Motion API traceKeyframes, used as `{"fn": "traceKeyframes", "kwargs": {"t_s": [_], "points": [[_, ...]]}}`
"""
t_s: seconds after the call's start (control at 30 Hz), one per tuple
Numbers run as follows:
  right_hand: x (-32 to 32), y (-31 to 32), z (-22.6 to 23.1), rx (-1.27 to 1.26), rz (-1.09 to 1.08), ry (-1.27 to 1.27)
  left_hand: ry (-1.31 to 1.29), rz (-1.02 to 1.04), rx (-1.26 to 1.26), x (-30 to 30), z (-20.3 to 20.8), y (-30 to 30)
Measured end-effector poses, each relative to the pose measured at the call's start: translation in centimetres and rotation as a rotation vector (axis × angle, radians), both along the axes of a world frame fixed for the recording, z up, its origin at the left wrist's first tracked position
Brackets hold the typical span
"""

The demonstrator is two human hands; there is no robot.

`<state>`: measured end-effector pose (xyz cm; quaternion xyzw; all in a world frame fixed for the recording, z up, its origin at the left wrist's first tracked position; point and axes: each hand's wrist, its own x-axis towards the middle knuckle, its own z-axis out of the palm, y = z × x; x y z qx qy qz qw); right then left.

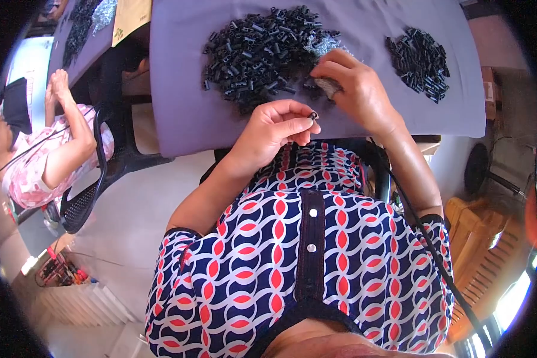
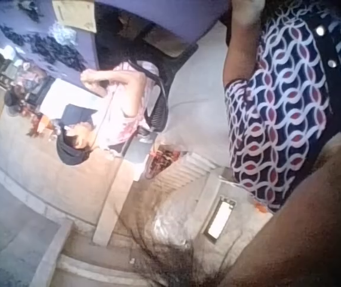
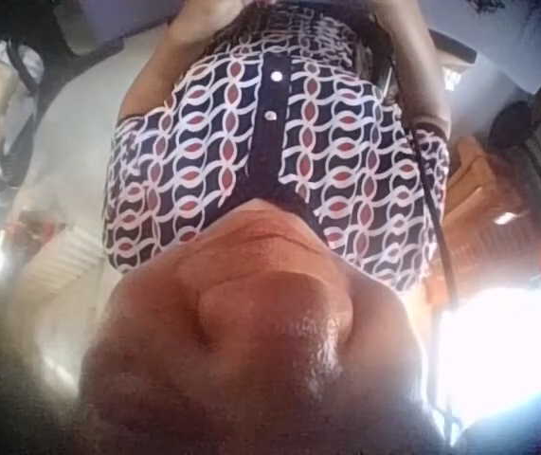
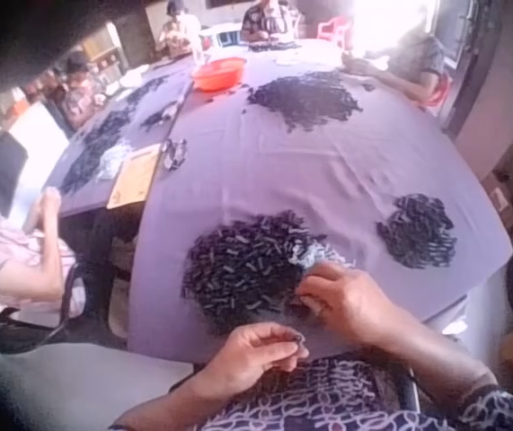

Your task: Assembling small black plastic toggles or clips by inserting silver springs.

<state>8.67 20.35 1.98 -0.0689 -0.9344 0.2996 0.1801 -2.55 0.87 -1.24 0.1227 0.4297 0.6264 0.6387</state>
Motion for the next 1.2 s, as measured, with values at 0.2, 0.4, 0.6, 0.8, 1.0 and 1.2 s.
{"fn": "traceKeyframes", "kwargs": {"t_s": [0.2, 0.4, 0.6, 0.8, 1.0, 1.2], "points": [[-3.1, -1.0, -1.3, 0.136, 0.069, -0.033, 0.008, 0.006, -0.013, 0.1, 0.1, 0.1], [-3.3, -1.1, -1.6, 0.201, 0.095, -0.069, -0.012, 0.015, 0.009, 0.1, 0.0, 0.0], [-0.2, -0.6, -1.0, -0.536, -0.079, -0.024, -0.027, 0.013, 0.012, 0.0, 0.0, -0.1], [2.6, -0.6, 1.1, -0.867, 0.036, -0.137, -0.015, 0.044, -0.001, 0.2, 0.0, -0.1], [4.5, -1.5, 0.0, -1.171, 0.087, -0.091, 0.154, 0.016, -0.033, 1.0, 0.6, 0.3], [4.9, -1.3, -0.3, -1.273, 0.158, -0.062, 0.331, -0.016, -0.02, 1.8, 1.8, 0.8]]}}
